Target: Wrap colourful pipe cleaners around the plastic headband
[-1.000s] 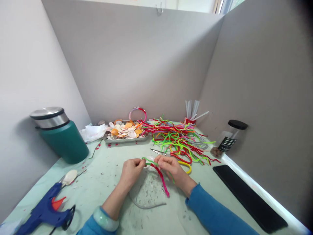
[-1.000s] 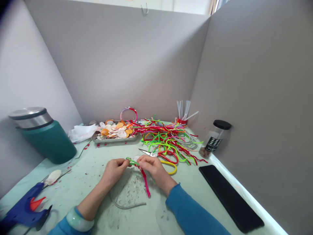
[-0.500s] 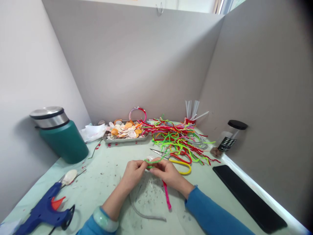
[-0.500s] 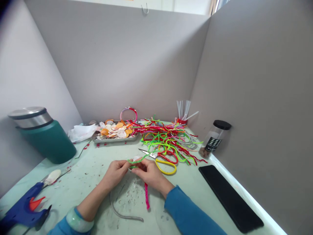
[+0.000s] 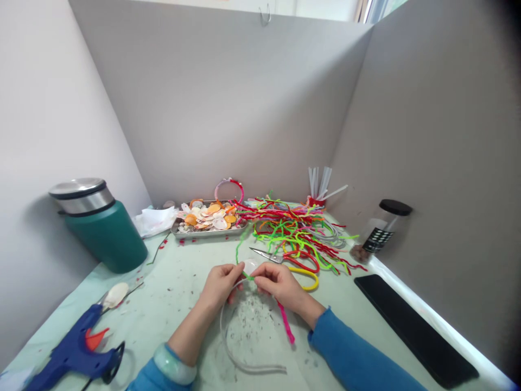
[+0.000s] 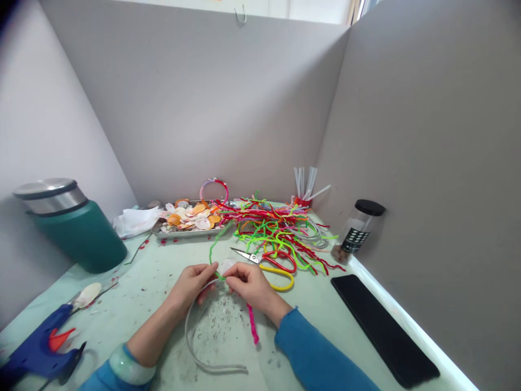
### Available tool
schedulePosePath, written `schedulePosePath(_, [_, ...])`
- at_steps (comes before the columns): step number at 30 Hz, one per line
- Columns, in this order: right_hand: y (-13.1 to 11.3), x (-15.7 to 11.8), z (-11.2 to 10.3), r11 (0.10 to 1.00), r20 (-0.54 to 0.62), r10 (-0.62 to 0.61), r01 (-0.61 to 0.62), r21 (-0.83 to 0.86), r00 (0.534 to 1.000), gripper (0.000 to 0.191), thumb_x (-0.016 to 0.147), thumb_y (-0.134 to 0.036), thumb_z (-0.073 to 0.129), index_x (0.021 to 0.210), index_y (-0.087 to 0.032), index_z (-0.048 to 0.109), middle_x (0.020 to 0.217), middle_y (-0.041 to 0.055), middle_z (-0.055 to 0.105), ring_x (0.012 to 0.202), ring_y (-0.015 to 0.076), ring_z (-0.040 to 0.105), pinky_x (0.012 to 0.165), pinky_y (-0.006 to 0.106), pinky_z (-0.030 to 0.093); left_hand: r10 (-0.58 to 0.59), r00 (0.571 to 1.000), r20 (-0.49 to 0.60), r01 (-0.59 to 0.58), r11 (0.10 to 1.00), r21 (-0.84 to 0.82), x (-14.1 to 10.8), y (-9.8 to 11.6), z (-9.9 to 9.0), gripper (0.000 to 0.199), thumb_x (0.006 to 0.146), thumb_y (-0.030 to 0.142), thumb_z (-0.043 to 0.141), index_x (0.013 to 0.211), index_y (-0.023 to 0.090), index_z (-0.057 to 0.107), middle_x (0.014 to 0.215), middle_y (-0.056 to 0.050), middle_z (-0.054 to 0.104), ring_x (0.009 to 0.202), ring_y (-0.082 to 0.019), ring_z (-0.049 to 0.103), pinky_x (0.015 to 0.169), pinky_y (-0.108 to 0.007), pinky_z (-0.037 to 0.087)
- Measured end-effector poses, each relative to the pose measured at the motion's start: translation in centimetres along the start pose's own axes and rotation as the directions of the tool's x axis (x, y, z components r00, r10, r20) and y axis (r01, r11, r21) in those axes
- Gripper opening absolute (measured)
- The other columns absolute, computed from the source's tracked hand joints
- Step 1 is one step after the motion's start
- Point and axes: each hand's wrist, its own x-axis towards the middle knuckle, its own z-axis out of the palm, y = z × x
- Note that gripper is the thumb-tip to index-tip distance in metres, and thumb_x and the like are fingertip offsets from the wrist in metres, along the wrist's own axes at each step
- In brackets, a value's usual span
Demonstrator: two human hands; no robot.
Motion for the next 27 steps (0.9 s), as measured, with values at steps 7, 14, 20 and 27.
schedulePosePath(7, [-0.8, -0.4, -0.2, 0.990, 0.032, -0.002, -0.002, 0.144, 0.999, 0.017, 0.073, -0.029, 0.063, 0.080, -0.014, 0.062, 0.057, -0.0026, 0.057, 0.047, 0.0080, 0.045, 0.048, 0.021, 0.036, -0.042, 0.983, 0.178, 0.052, 0.997, -0.054, -0.3, 0.2, -0.2, 0.050, 0.070, 0.062, 0.053, 0.061, 0.013, 0.054, 0.044, 0.004, 0.050, 0.027, -0.004, 0.030, 0.030, -0.020, 0.016])
schedulePosePath(14, [-1.0, -0.3, -0.2, 0.979, -0.057, -0.010, 0.021, 0.205, 0.998, 0.015, 0.074, -0.028, 0.063, 0.080, -0.014, 0.062, 0.056, -0.0028, 0.056, 0.046, 0.0073, 0.045, 0.047, 0.020, 0.036, 0.091, 0.994, -0.057, -0.093, 0.995, -0.022, 0.2, -0.1, -0.3, 0.042, 0.065, 0.055, 0.063, 0.067, 0.015, 0.054, 0.045, 0.007, 0.044, 0.036, -0.005, 0.034, 0.037, -0.018, 0.024])
schedulePosePath(20, [-1.0, -0.1, -0.2, 0.980, -0.099, 0.016, 0.004, 0.199, 0.995, 0.014, 0.072, -0.028, 0.063, 0.078, -0.015, 0.061, 0.053, -0.0036, 0.056, 0.043, 0.0068, 0.044, 0.044, 0.020, 0.035, 0.548, 0.833, -0.075, -0.536, 0.833, 0.141, 0.1, -0.1, -0.8, 0.028, 0.075, 0.038, 0.060, 0.093, 0.017, 0.066, 0.094, -0.004, 0.052, 0.048, -0.003, 0.035, 0.048, -0.020, 0.034])
schedulePosePath(27, [-0.4, 0.1, -0.4, 0.977, -0.085, 0.020, -0.001, 0.214, 0.996, 0.013, 0.074, -0.026, 0.061, 0.080, -0.014, 0.061, 0.053, -0.0036, 0.056, 0.043, 0.0069, 0.044, 0.044, 0.020, 0.034, 0.632, 0.775, 0.014, -0.600, 0.729, 0.328, -0.9, 0.4, -0.4, 0.024, 0.082, 0.034, 0.053, 0.090, 0.018, 0.069, 0.095, -0.007, 0.053, 0.059, -0.008, 0.047, 0.056, -0.022, 0.040])
